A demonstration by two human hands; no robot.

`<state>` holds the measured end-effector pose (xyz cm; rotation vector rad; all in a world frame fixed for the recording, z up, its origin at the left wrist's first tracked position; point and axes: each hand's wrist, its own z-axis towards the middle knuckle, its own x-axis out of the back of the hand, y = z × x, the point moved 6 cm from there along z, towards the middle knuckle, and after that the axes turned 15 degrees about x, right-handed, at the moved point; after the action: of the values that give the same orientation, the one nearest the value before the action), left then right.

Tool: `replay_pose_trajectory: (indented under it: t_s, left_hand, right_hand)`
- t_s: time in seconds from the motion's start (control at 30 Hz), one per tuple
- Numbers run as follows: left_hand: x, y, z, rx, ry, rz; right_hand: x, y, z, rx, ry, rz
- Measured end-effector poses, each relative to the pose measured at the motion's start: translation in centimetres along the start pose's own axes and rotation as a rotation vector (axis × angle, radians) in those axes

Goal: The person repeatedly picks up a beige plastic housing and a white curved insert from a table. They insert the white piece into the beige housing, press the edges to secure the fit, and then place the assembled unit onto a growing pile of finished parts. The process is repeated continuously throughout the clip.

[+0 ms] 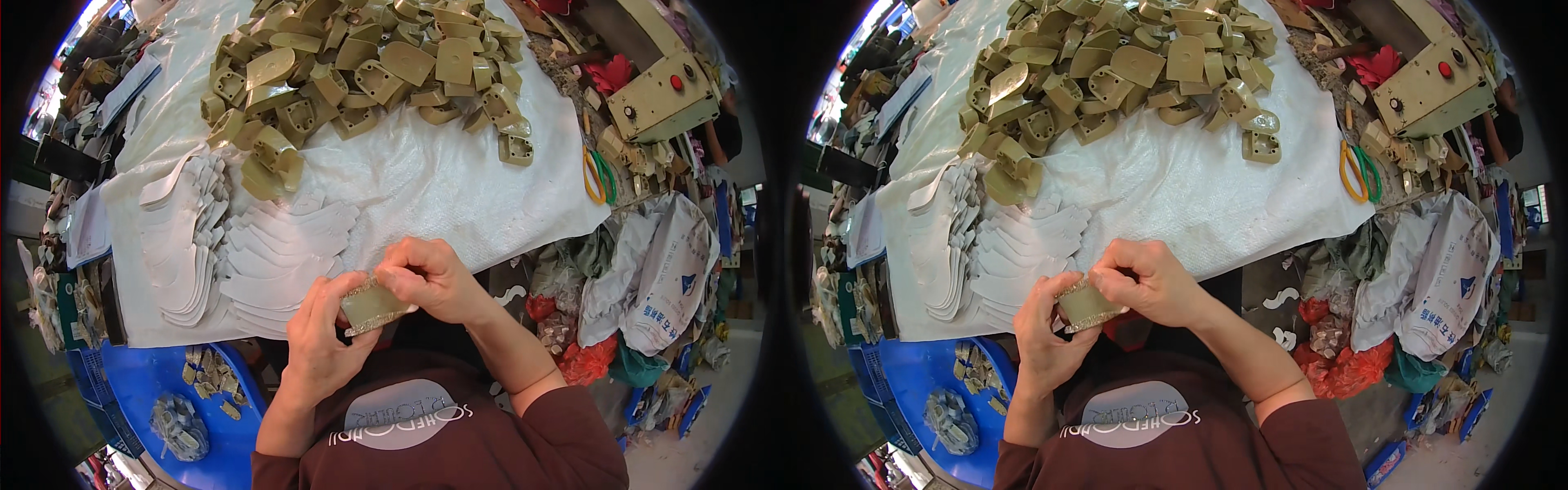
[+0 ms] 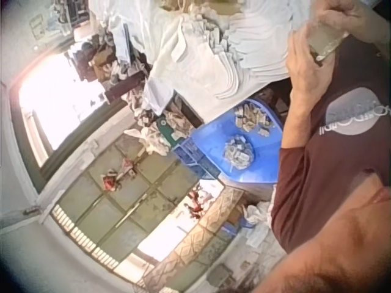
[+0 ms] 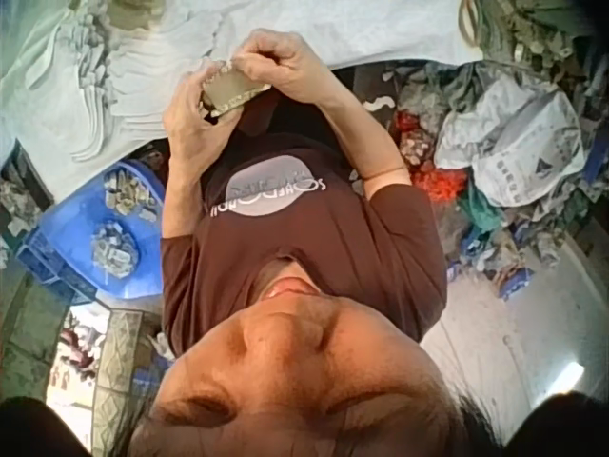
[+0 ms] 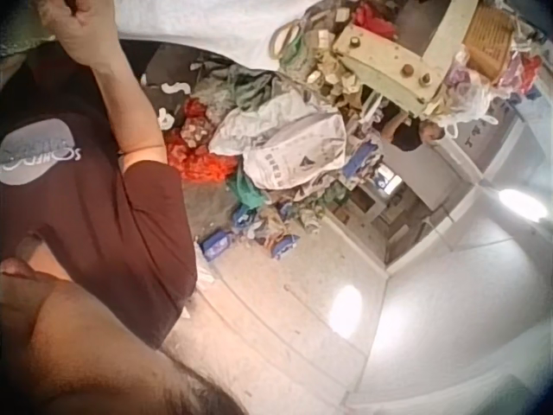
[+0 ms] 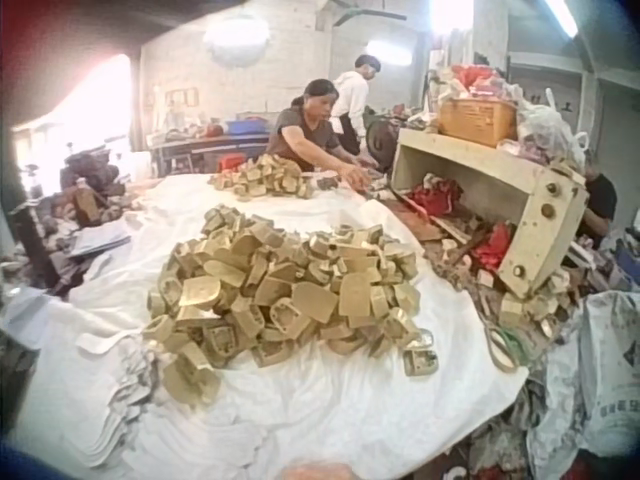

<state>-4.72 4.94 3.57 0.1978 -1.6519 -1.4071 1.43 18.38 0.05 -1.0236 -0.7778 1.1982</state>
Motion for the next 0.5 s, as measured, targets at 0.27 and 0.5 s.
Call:
replay_pose_trajectory:
  t_s: [0.27,0.5]
  left_hand:
    - [-0.8,-0.5,-0.2,0.015,0.160,-0.075]
    - [-2.1,1.2,-0.8,-0.158,0.434,0.173]
  right_hand:
    - [-0.9,1.8,-1.6,-0.275,0.253,0.585]
    - [-0.6,0.5,-1.9,-0.129,0.208,-0.128]
